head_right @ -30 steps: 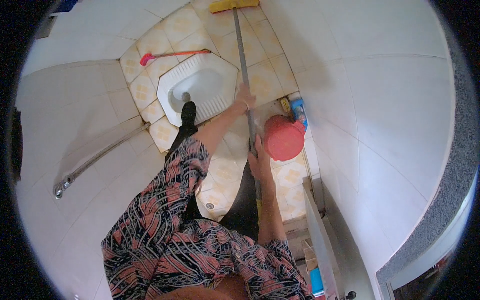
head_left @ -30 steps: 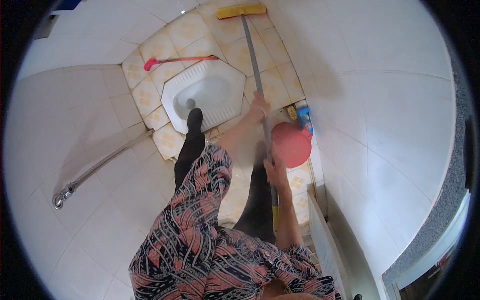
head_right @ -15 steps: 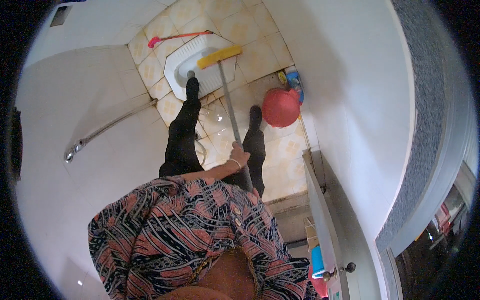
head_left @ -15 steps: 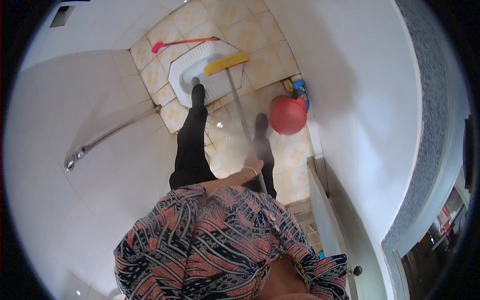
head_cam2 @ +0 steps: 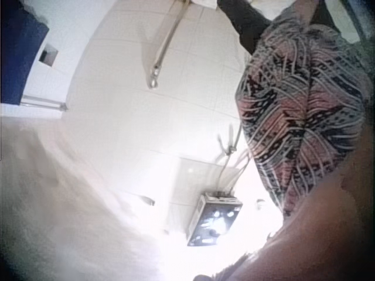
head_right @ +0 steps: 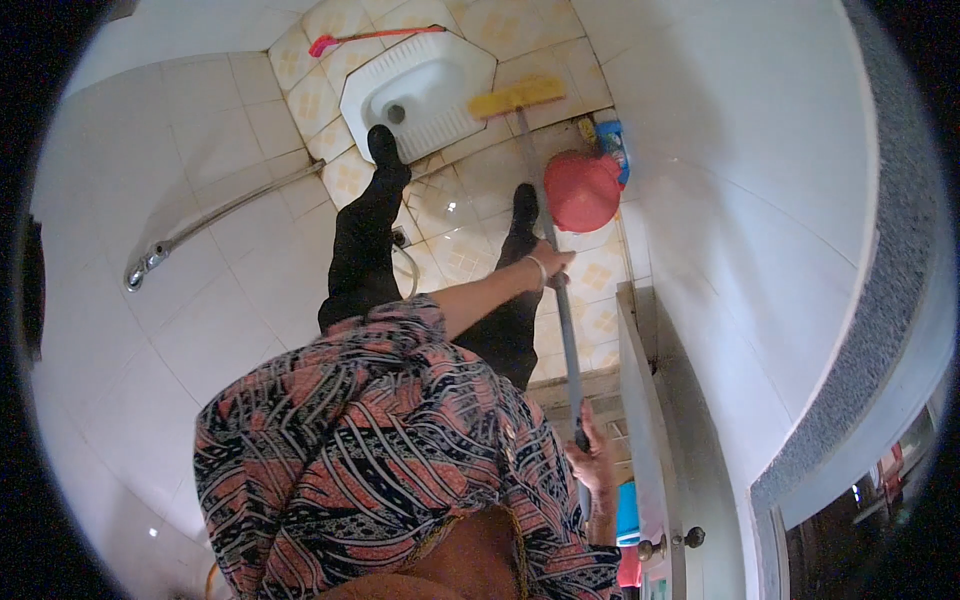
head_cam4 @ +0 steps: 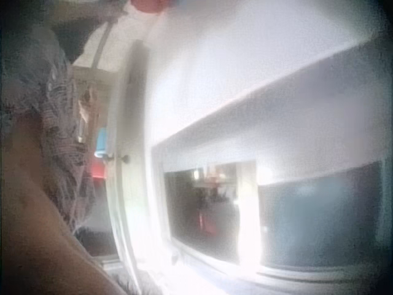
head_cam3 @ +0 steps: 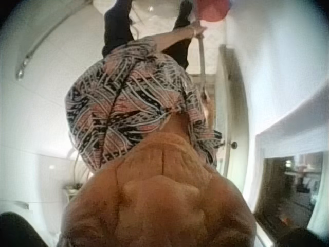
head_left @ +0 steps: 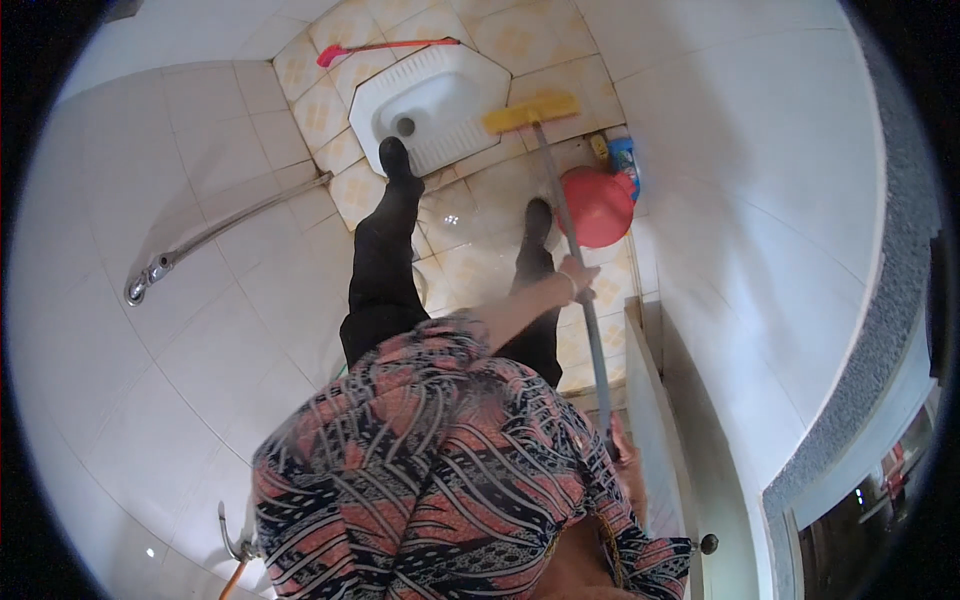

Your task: The person cleans a squat toilet using a squeegee and a small brush, then rinses a red bucket with a hose.

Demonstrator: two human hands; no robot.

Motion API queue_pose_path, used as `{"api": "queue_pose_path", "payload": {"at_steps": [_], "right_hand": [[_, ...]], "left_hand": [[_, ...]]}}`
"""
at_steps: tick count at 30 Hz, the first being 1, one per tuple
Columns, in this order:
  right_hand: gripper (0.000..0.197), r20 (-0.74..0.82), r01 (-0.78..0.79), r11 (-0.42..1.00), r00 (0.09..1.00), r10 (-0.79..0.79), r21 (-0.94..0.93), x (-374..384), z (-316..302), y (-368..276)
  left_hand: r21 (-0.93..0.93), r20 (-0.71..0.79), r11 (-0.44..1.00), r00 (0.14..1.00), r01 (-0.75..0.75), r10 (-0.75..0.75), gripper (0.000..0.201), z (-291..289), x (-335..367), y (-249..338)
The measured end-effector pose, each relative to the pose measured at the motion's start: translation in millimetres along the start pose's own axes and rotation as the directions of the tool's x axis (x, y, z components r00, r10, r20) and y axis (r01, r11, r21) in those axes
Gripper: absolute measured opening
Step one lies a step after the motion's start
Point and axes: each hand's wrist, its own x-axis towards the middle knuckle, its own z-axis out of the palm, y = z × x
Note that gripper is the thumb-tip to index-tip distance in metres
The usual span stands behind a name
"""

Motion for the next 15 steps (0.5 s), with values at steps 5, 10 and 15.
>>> {"api": "queue_pose_path", "payload": {"at_steps": [5,10,15], "right_hand": [[0.069,0.024,0.036,0.951,0.999,-0.03,-0.306,10.1,-3.8,25.8],[0.063,0.185,0.07,0.863,0.982,0.028,-0.5,94.8,42.6,-24.4],[0.054,0.174,0.128,0.646,0.985,0.008,-0.752,110.7,58.8,-34.2]], "left_hand": [[0.128,-0.203,0.991,0.979,0.031,-0.005,0.019,-14.1,-10.1,-10.8],[0.117,-0.346,0.993,0.936,-0.022,0.061,0.02,-153.4,27.9,6.3],[-0.312,-0.38,0.947,0.924,-0.076,-0.051,0.013,-180.7,1.9,48.8]]}}
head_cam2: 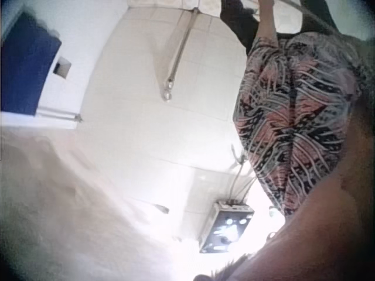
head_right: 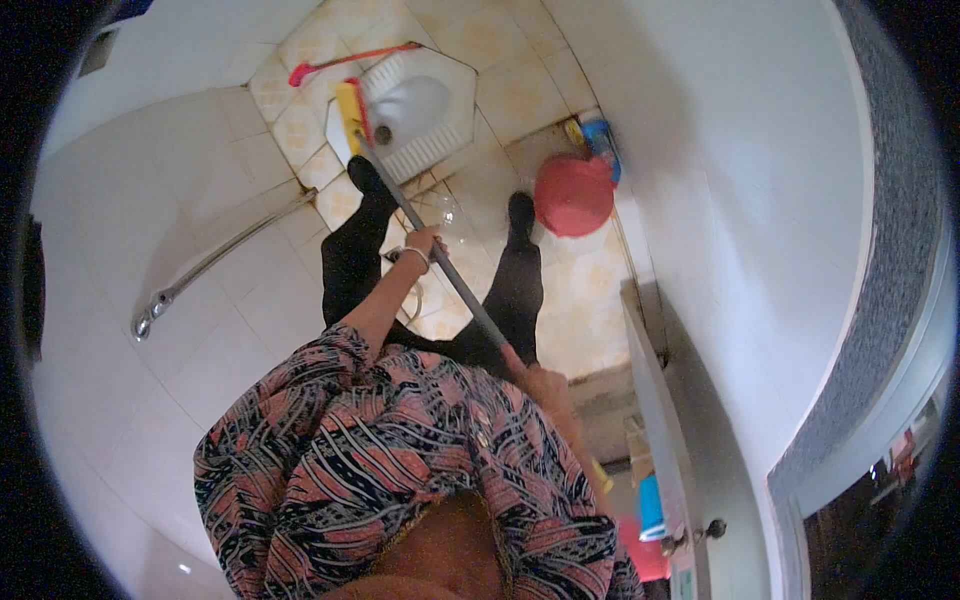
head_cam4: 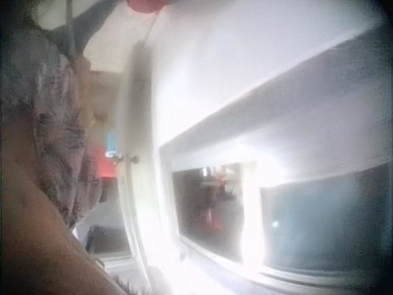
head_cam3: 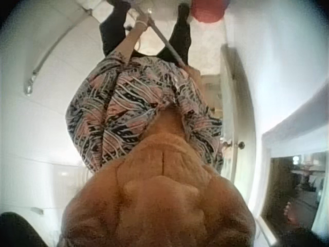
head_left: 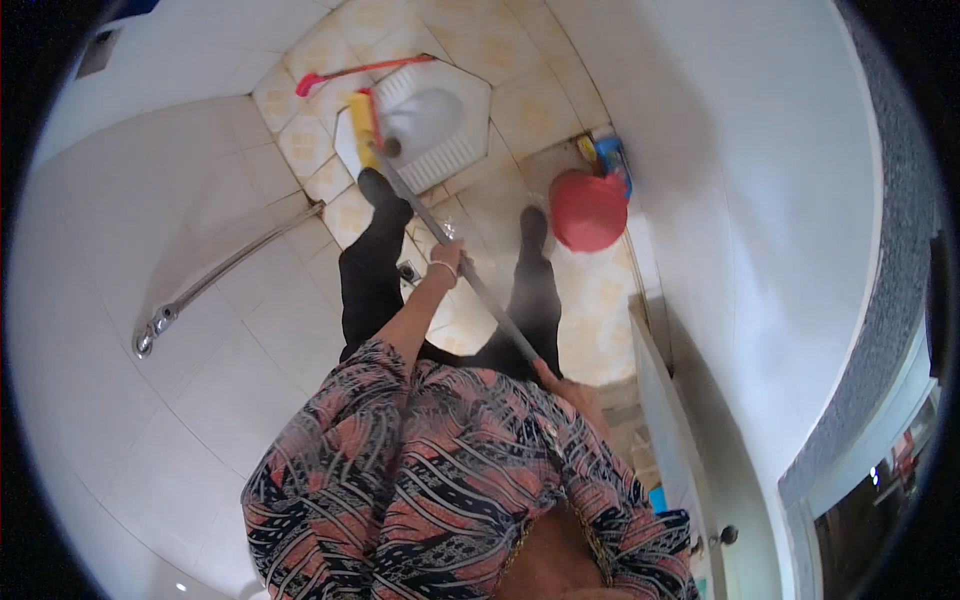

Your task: The person cleans a squat toilet using a squeegee and a small brush, then rinses a red bucket with a hose.

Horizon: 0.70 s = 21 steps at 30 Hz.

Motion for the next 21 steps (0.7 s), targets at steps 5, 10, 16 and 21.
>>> {"api": "queue_pose_path", "payload": {"at_steps": [5,10,16,21], "right_hand": [[0.057,-0.101,0.044,0.969,0.995,-0.02,0.243,-15.0,22.6,28.9],[0.046,-0.125,-0.186,0.902,0.96,0.252,0.389,-53.6,64.4,55.7],[0.019,0.109,-0.65,0.642,0.732,0.672,0.407,-41.0,109.9,74.9],[0.035,0.299,-0.729,0.684,0.655,0.694,0.009,-3.3,167.9,141.5]], "left_hand": [[0.123,0.054,0.986,0.993,-0.111,0.105,0.02,-12.7,-27.7,-21.3],[0.327,0.243,0.943,0.97,-0.065,-0.017,0.025,32.2,-80.2,-52.8],[0.701,0.498,0.632,0.861,-0.331,-0.102,0.033,41.2,-59.7,-50.9],[0.648,0.651,0.217,0.678,-0.73,0.34,0.037,-15.1,-6.0,-5.2]]}}
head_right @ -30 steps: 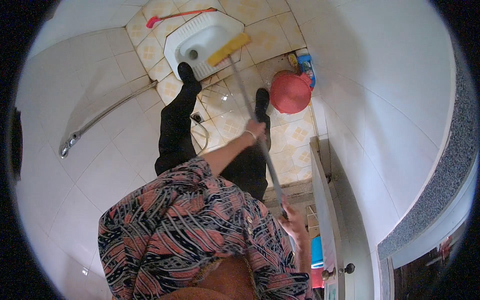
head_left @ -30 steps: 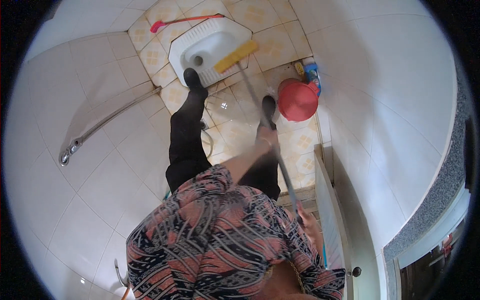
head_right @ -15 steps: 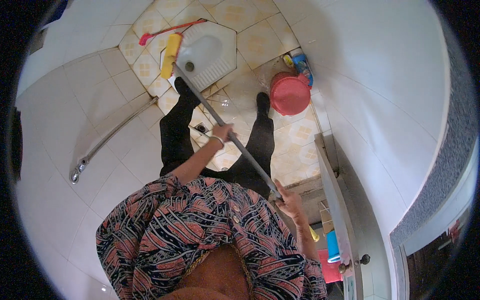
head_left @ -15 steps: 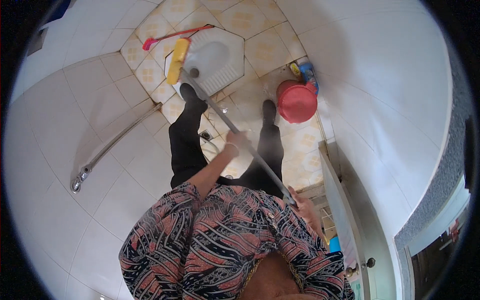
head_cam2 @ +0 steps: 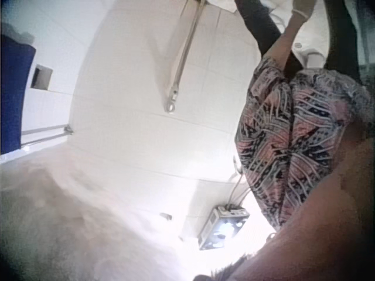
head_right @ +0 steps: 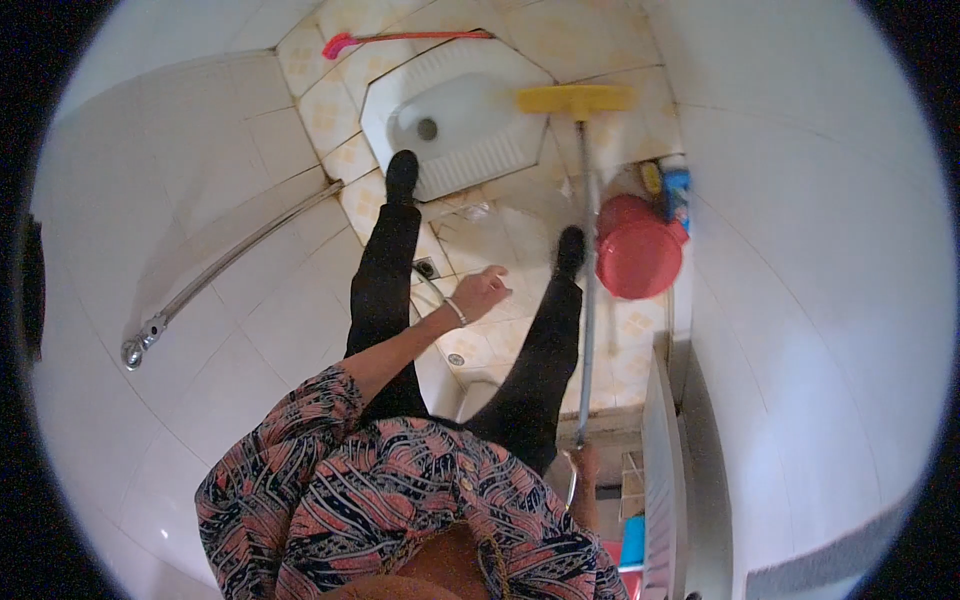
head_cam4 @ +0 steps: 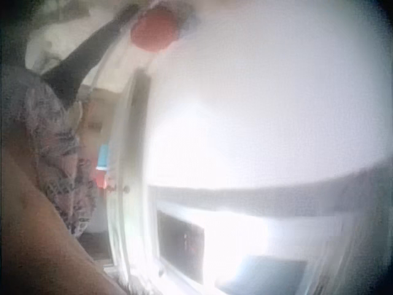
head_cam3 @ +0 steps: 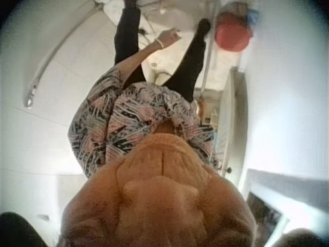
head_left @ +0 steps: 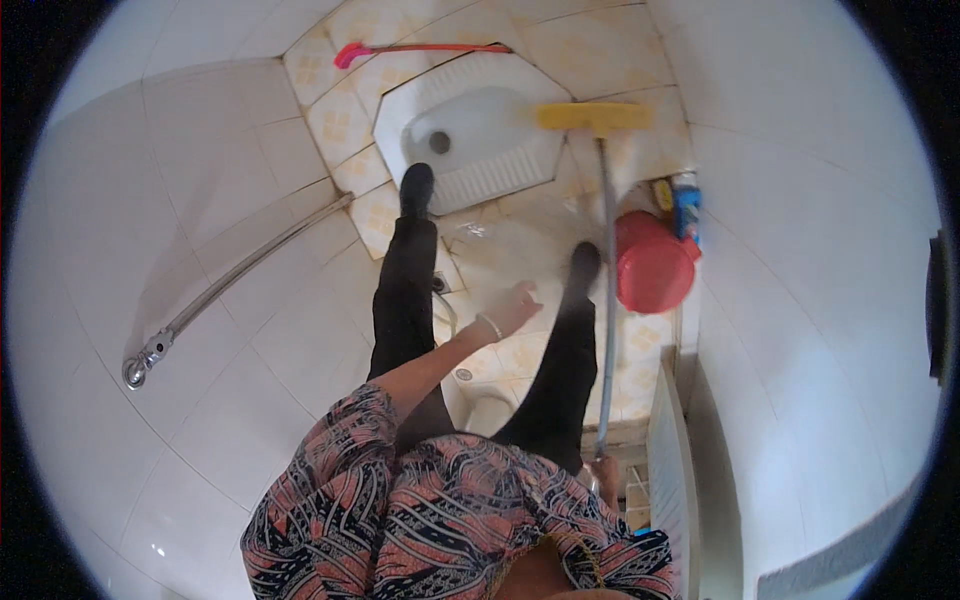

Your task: The person cleans a squat toilet using a squeegee and a small brush, then rinses a red bucket with a hose.

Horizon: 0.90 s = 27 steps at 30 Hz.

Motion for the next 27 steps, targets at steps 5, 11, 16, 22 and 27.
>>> {"api": "queue_pose_path", "payload": {"at_steps": [5,11,16,22,27], "right_hand": [[0.039,-0.145,0.106,0.987,0.986,-0.088,0.121,115.2,-18.4,-54.4],[0.019,-0.167,0.361,0.712,0.929,-0.33,0.602,238.2,66.6,-9.3],[0.017,-0.253,0.206,0.945,0.957,-0.141,0.253,263.0,56.4,39.6],[0.022,-0.727,0.56,0.828,0.584,-0.361,0.039,173.3,-155.8,-225.9],[0.033,-0.611,0.68,0.599,0.275,-0.742,-0.423,163.5,-284.5,-437.3]], "left_hand": [[0.238,-0.139,0.963,0.986,0.124,-0.093,0.037,-60.0,-14.7,-42.8],[0.27,-0.017,0.956,0.994,0.11,-0.11,0.044,-50.4,-29.4,-70.9],[0.317,0.355,0.948,0.931,-0.033,-0.087,0.049,-26.1,10.8,-31.3],[0.449,0.301,0.893,0.948,-0.042,-0.106,0.045,-34.8,13.6,-28.0],[0.338,0.289,0.939,0.957,-0.071,-0.032,0.048,-23.5,27.6,-5.7]]}}
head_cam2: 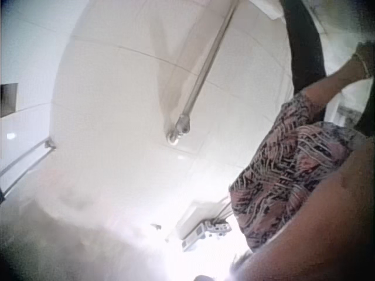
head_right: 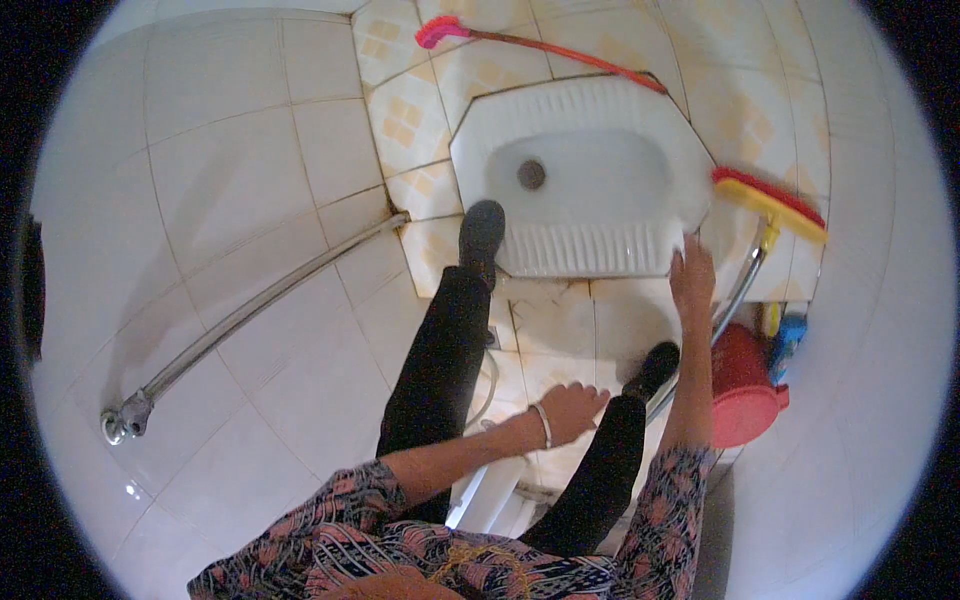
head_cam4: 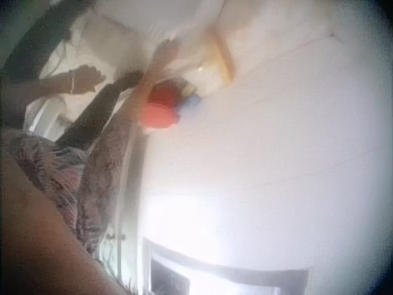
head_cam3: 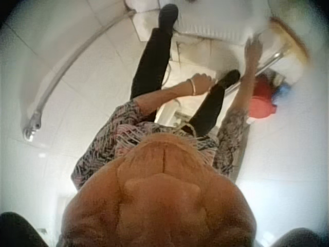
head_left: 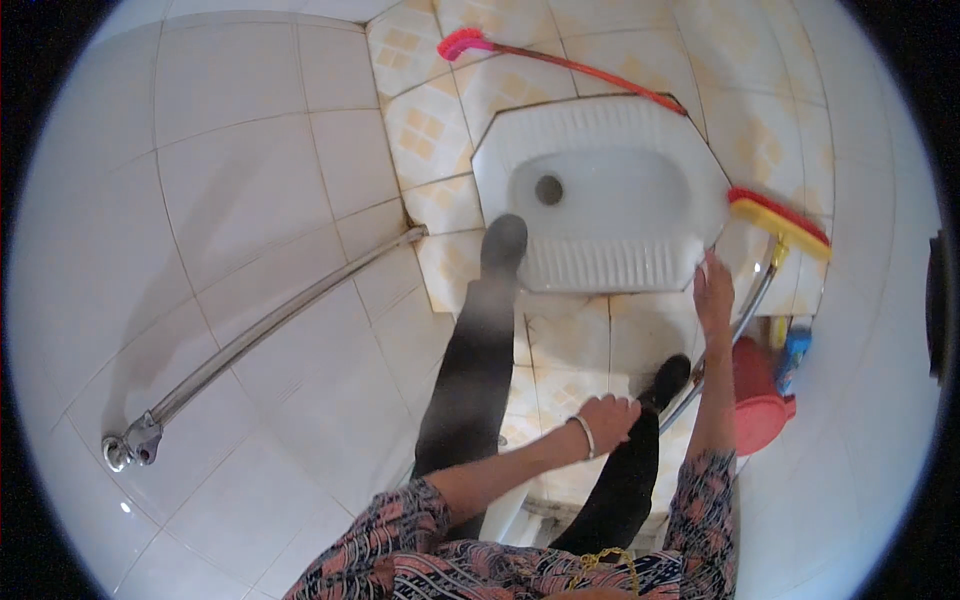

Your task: The person cleans a squat toilet using a squeegee and a small brush, then rinses a red bucket with a hose.

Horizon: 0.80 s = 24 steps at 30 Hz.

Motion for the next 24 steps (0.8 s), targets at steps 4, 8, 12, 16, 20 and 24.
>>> {"api": "queue_pose_path", "payload": {"at_steps": [4,8,12,16,20,24], "right_hand": [[0.047,-0.103,0.286,0.915,0.94,-0.326,-0.285,151.5,8.3,-34.7],[0.056,-0.036,0.2,0.919,0.974,-0.225,-0.34,211.0,11.4,-97.6],[0.051,0.006,0.21,0.895,0.974,-0.226,-0.393,219.0,21.9,-119.2],[0.026,0.076,0.172,0.848,0.985,-0.155,-0.502,219.9,40.8,-103.4],[0.017,0.068,0.265,0.953,0.964,-0.257,-0.145,156.8,94.5,-135.0],[0.035,-0.038,0.339,0.938,0.941,-0.337,0.068,127.9,75.7,-191.5]], "left_hand": [[-0.129,-0.116,0.991,0.993,-0.027,0.012,0.049,-10.9,9.4,15.5],[-0.15,-0.214,0.987,0.976,-0.06,0.027,0.054,-18.2,-2.6,11.2],[-0.105,-0.165,0.994,0.986,-0.037,0.019,0.055,-38.0,-21.5,14.5],[-0.104,-0.156,0.991,0.985,-0.084,0.067,0.049,-45.2,-20.4,14.8],[-0.099,-0.172,0.995,0.985,-0.02,0.002,0.03,-54.3,-15.6,7.7],[-0.303,-0.302,0.949,0.953,-0.085,-0.011,0.016,-42.6,-6.2,8.2]]}}
